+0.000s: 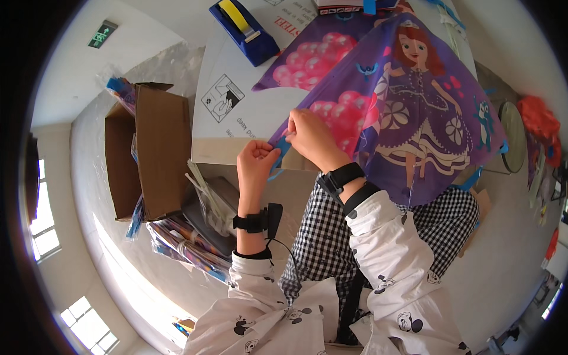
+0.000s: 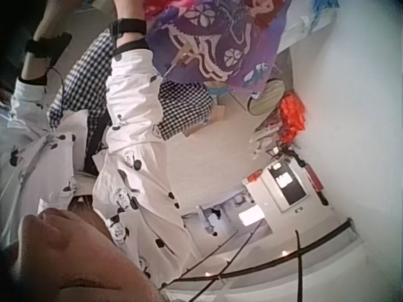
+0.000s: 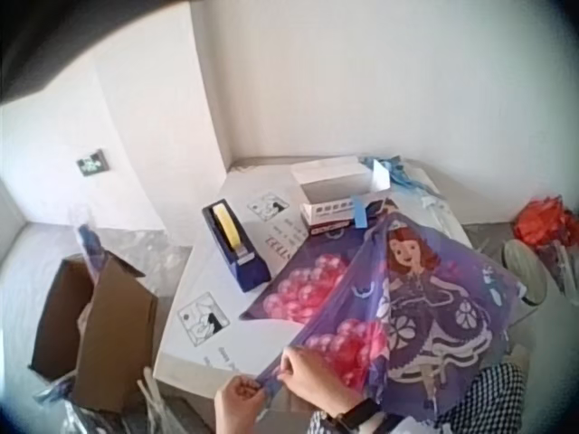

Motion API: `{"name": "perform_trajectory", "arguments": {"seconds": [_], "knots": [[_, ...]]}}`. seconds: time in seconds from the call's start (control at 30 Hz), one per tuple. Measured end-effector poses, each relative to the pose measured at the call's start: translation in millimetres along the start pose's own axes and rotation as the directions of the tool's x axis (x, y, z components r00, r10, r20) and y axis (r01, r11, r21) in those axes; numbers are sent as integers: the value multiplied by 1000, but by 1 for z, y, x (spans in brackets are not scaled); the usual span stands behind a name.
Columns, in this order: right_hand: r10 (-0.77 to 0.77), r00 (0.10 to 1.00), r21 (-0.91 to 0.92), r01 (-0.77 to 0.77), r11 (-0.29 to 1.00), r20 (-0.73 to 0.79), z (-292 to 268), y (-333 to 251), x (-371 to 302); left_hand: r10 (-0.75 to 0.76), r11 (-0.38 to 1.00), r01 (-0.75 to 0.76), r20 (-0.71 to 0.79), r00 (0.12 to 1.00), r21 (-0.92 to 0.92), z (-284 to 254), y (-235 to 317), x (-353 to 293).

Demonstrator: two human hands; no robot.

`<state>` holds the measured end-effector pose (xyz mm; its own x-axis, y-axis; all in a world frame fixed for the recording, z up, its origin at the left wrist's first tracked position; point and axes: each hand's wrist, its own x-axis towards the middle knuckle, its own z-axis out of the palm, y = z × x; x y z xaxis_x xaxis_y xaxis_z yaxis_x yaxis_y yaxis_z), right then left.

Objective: Assembling a purple character-themed kite by attaching support rods and decorative ribbons using tape.

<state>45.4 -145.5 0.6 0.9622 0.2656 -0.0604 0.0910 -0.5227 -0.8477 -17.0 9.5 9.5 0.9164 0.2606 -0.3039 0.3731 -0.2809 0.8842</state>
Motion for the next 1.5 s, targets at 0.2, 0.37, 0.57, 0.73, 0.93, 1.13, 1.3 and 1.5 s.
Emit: {"name": "perform_trajectory", "arguments": {"seconds": [0.2, 0.37, 0.57, 0.73, 0.93, 1.13, 1.3, 1.5], "knots": [[7, 1000, -19, -7, 1000, -1, -2, -3, -1, 2, 1000, -2, -15, 1000, 0, 2, 4, -2], [42, 999, -9, -42, 999, 27, -2, -6, 0, 34, 986, -24, -56, 998, 164, 1, 7, -4], [29, 999, -28, -28, 999, 17, -3, -6, 0, 294, 762, -198, -58, 954, 616, 5, 27, -27], [43, 999, -42, -42, 998, 14, -5, -5, -2, 707, 477, -670, 204, 677, 569, -5, 12, -20], [0, 1000, -68, 0, 998, 3, -2, -7, -1, 785, 309, -872, 416, 459, 379, -23, -11, 12], [42, 998, -42, -40, 998, 55, -8, -6, 4, 856, 246, -924, 381, 349, 294, -22, -19, 25], [112, 985, 361, -57, 931, -135, -26, -23, 29, 879, 231, -930, 347, 326, 287, -21, -22, 25], [-42, 907, 308, 186, 933, -419, -35, -57, 120, 884, 245, -929, 329, 332, 279, -23, -25, 24]]}}
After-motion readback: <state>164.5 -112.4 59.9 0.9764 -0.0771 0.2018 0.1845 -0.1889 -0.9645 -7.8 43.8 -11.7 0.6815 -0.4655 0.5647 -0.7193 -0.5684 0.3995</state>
